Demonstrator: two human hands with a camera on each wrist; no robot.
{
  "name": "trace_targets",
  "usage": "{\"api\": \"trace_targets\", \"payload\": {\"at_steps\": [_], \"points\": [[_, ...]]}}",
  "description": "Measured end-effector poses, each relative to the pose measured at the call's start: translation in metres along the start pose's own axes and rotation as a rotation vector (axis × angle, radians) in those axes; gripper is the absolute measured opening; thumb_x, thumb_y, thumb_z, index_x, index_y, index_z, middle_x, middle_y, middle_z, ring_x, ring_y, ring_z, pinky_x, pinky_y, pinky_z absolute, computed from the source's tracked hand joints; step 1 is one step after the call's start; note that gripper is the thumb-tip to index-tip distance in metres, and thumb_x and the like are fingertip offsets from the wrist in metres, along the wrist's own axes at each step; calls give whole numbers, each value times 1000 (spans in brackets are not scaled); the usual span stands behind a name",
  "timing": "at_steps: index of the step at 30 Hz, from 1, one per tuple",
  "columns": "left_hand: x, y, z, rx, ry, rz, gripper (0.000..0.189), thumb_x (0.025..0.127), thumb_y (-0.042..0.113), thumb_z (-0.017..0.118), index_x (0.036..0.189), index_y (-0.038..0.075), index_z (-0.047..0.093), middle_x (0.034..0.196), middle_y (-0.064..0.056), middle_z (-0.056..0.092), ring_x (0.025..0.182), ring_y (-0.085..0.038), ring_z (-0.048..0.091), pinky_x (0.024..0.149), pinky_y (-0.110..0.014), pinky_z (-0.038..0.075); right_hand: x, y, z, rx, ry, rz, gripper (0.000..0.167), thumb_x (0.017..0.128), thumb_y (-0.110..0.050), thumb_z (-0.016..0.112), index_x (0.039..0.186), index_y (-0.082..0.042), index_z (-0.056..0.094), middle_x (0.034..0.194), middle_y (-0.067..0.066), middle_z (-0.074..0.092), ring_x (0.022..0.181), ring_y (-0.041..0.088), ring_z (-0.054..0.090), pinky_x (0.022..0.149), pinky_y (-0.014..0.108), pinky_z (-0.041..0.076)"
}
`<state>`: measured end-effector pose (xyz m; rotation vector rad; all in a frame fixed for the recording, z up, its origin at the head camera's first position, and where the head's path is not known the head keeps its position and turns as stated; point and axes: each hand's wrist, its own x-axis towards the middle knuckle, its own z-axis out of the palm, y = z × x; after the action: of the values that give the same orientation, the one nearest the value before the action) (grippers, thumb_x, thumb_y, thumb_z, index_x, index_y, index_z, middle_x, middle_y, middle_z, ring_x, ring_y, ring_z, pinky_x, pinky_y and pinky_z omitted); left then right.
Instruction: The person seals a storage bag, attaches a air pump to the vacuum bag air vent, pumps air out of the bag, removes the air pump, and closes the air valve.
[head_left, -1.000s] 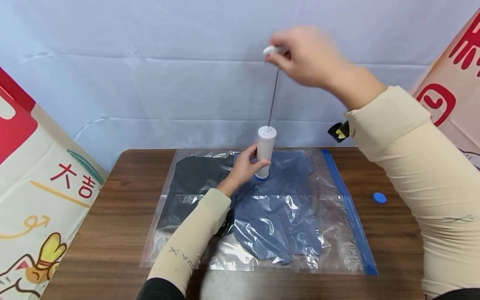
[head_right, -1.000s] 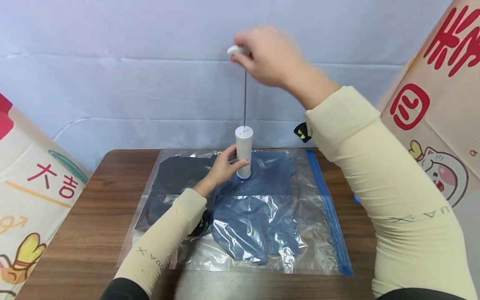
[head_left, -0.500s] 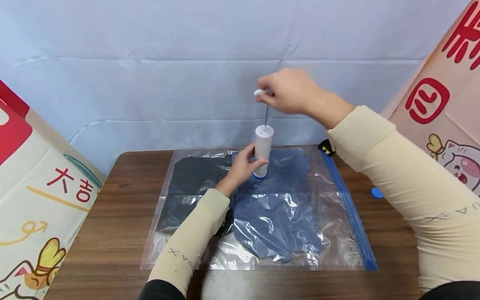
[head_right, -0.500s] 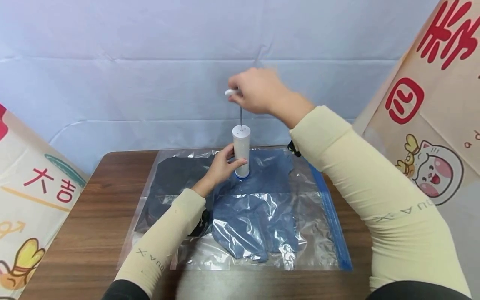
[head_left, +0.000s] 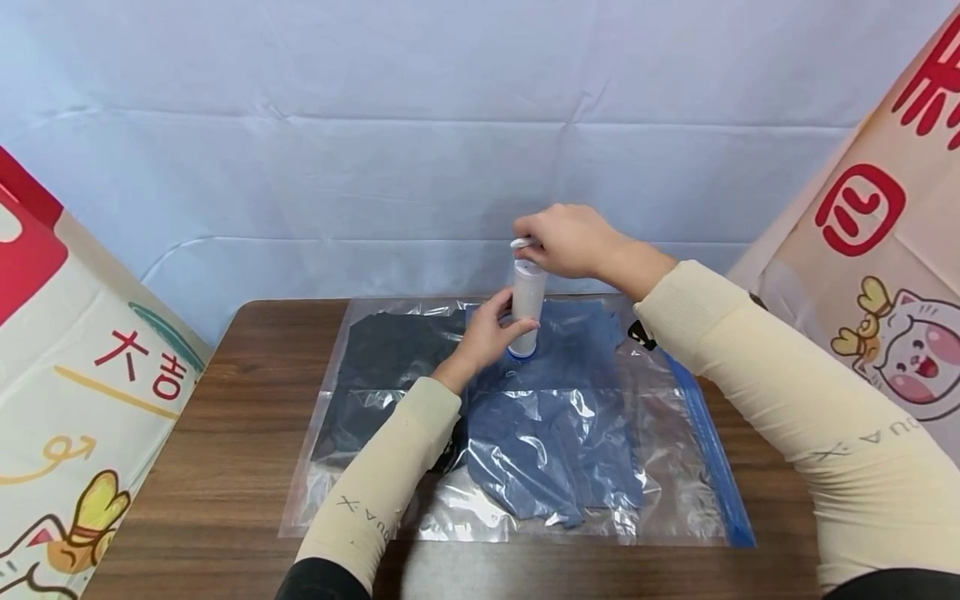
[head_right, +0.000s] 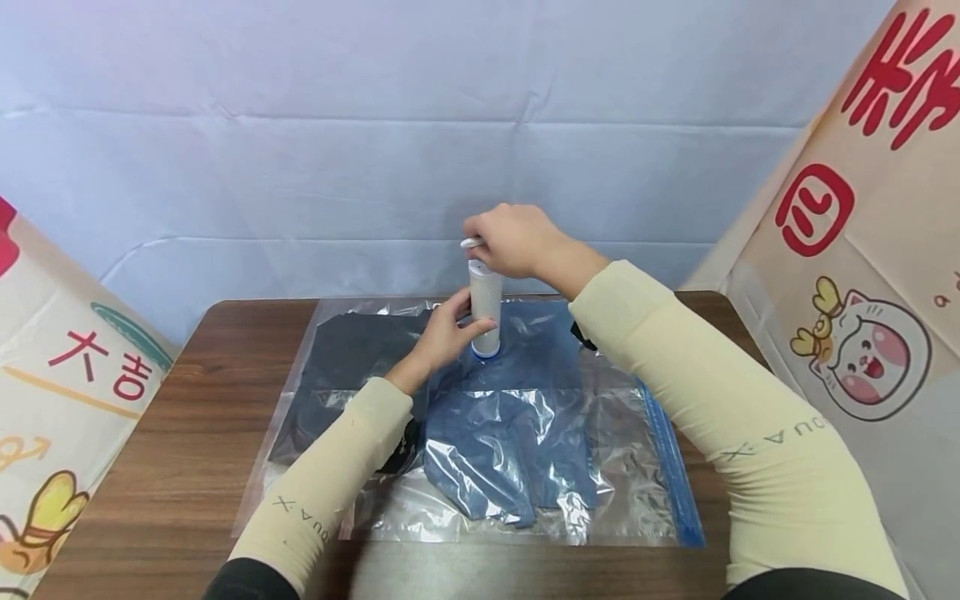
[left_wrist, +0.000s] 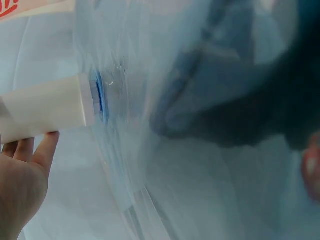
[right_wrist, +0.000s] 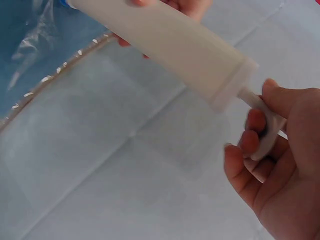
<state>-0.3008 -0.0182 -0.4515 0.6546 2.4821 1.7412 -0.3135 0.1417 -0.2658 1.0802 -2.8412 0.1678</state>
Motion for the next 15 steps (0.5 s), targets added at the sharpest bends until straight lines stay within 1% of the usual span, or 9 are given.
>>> {"api": "trace_targets", "payload": {"at_steps": [3, 7, 10, 12, 15], "points": [[0, 1, 0, 12, -2, -5, 63, 94, 22, 75, 150, 12, 48, 144, -12, 57, 133, -24, 55, 105, -33, 49, 2, 1, -13, 16, 24, -13, 22, 101, -22, 67, 83, -11, 59, 80, 6, 67, 65, 22, 61, 59, 38, 48], [0, 2, 0, 26, 4, -11, 63, 94, 22, 75, 151, 11, 48, 144, -13, 57, 133, -25, 56, 104, -32, 50, 6, 1, -44, 27, 107, -30, 23, 102, -20, 64, 83, -8, 60, 79, 8, 67, 63, 23, 56, 60, 36, 43], [-1, 2, 1, 32, 5, -7, 64, 94, 21, 75, 150, 10, 48, 143, -14, 57, 133, -25, 55, 104, -30, 49, 6, -2, -71, 23, 190, -31, 23, 104, -21, 61, 88, -5, 63, 81, 11, 67, 63, 23, 53, 60, 36, 39], [-1, 2, 1, 33, -1, -4, 63, 94, 20, 75, 150, 9, 48, 144, -14, 57, 134, -25, 55, 105, -29, 48, 5, -4, -87, 13, 259, -26, 23, 105, -22, 60, 95, -2, 66, 87, 13, 68, 65, 23, 51, 60, 35, 36], [-1, 2, 2, 27, -5, -1, 64, 94, 20, 75, 150, 9, 47, 144, -14, 57, 134, -25, 55, 105, -28, 48, 3, -8, -107, -11, 365, -2, 25, 105, -23, 60, 101, 0, 68, 92, 16, 69, 68, 23, 49, 62, 35, 34]]}}
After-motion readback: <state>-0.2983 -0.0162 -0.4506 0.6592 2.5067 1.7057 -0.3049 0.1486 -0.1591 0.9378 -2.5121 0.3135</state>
